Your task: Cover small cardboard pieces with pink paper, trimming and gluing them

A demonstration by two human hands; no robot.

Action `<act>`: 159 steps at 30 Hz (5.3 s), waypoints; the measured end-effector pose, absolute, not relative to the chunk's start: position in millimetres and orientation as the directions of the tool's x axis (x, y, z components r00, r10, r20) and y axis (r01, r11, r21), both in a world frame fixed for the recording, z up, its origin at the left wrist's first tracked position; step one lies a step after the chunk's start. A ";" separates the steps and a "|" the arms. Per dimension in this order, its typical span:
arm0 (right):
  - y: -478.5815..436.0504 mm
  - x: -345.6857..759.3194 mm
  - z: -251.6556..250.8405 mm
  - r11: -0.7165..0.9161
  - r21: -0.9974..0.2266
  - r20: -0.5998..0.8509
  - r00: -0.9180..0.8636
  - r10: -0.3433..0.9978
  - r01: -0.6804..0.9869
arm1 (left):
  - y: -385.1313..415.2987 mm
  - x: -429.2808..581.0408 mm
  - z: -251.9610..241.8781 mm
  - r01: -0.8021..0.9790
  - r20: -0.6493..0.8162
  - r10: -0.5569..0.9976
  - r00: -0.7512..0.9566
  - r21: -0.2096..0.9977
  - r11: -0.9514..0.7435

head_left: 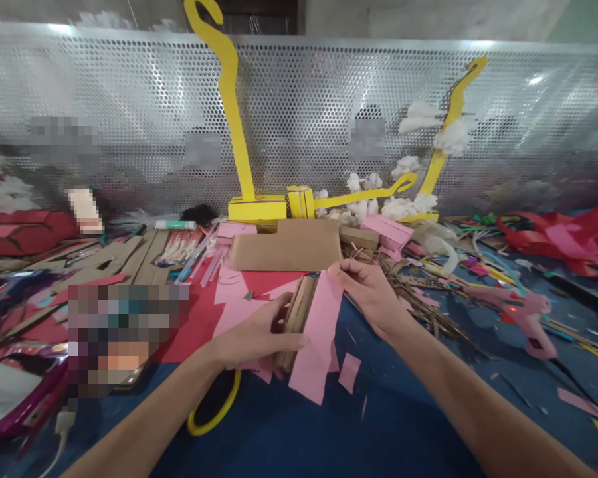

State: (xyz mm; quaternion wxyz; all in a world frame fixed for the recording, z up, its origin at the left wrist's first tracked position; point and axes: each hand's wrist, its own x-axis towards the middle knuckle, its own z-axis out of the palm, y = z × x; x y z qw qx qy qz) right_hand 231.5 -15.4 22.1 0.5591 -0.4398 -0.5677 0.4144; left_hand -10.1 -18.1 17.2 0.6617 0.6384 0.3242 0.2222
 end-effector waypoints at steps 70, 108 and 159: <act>-33.1 204.0 12.4 -0.007 -0.998 -0.028 -0.316 0.948 0.069 | -5.6 -2.7 16.3 -0.292 0.015 0.975 0.223 0.955 0.052; -20.9 205.2 2.9 -0.073 -0.949 -0.067 -0.030 0.997 -0.306 | 16.2 -17.8 -0.4 -0.293 -0.185 0.901 0.393 0.903 0.313; -14.8 252.8 0.5 -0.108 -0.959 -0.158 -0.177 0.971 0.261 | 24.0 -62.5 27.2 0.470 -0.326 0.863 0.386 0.874 0.121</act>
